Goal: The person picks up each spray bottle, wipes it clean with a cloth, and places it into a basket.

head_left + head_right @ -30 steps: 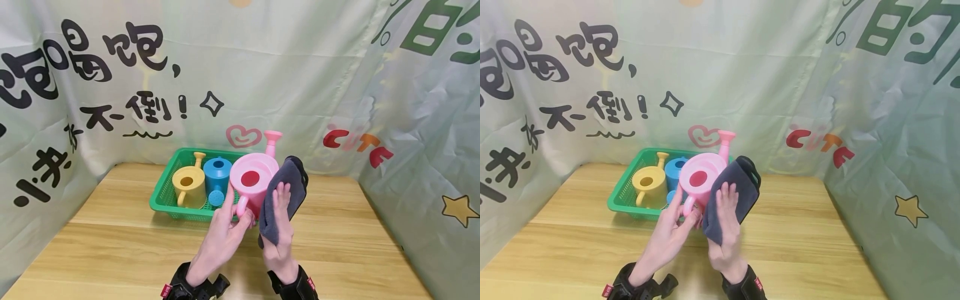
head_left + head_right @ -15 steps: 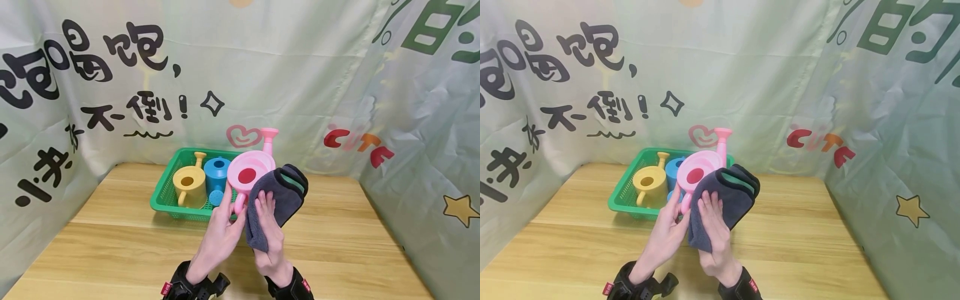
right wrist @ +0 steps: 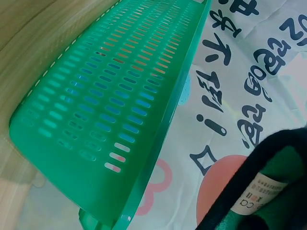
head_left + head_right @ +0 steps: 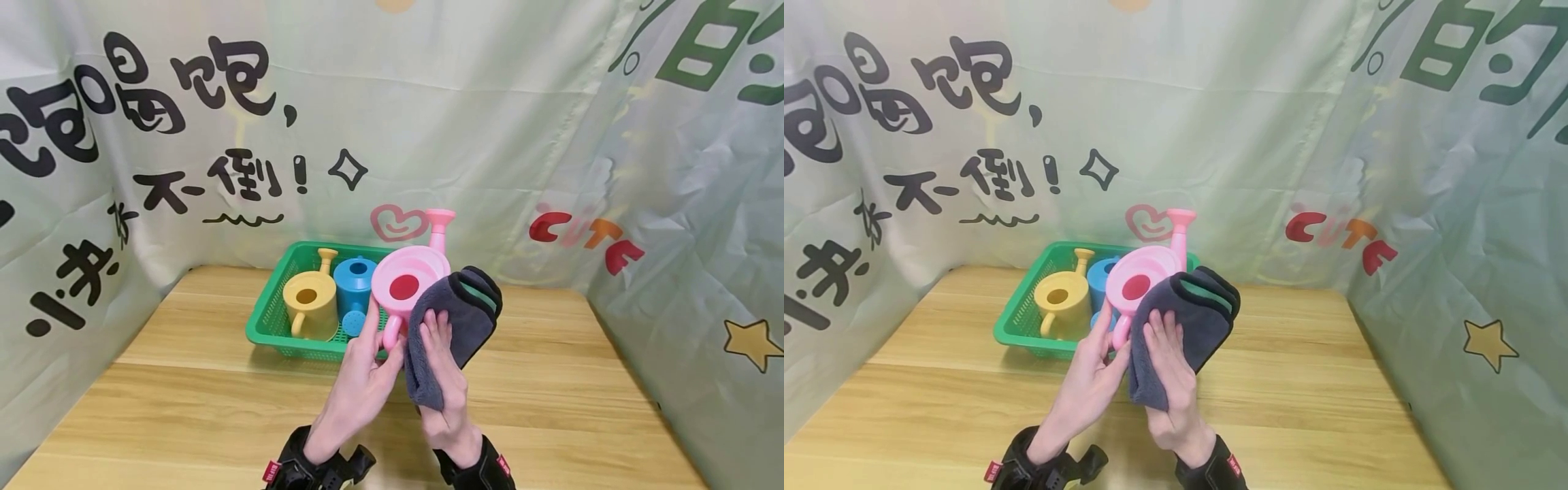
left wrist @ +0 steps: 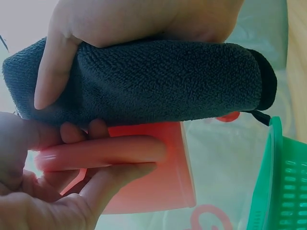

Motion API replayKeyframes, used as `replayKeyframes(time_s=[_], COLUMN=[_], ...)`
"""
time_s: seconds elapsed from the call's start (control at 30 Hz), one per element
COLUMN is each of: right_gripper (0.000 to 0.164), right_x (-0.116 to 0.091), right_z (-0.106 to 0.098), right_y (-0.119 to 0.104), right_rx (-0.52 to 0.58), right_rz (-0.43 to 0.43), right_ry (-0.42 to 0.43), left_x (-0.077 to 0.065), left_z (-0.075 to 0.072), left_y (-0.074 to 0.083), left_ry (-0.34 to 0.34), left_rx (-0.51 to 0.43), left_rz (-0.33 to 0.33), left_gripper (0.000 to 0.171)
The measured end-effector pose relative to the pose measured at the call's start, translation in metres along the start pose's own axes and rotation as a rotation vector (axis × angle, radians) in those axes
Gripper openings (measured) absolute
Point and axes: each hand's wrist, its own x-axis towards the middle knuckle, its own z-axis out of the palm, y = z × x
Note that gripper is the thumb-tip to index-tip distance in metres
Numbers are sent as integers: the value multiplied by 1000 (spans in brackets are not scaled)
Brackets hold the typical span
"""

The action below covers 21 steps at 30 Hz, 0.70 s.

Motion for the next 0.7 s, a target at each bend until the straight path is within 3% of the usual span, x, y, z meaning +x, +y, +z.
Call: replayKeyframes(time_s=[0.37, 0.7], right_gripper=[57, 51], right_x=[9, 11], right_z=[-2, -11], right_y=[6, 4], right_rx=[76, 82], right_rz=[-22, 89], right_ry=[60, 77], left_x=[0, 0], left_z=[-1, -8], left_y=[2, 0], left_ry=[-14, -78], left_rx=[4, -53], left_rz=[-60, -80], left_gripper=[81, 81])
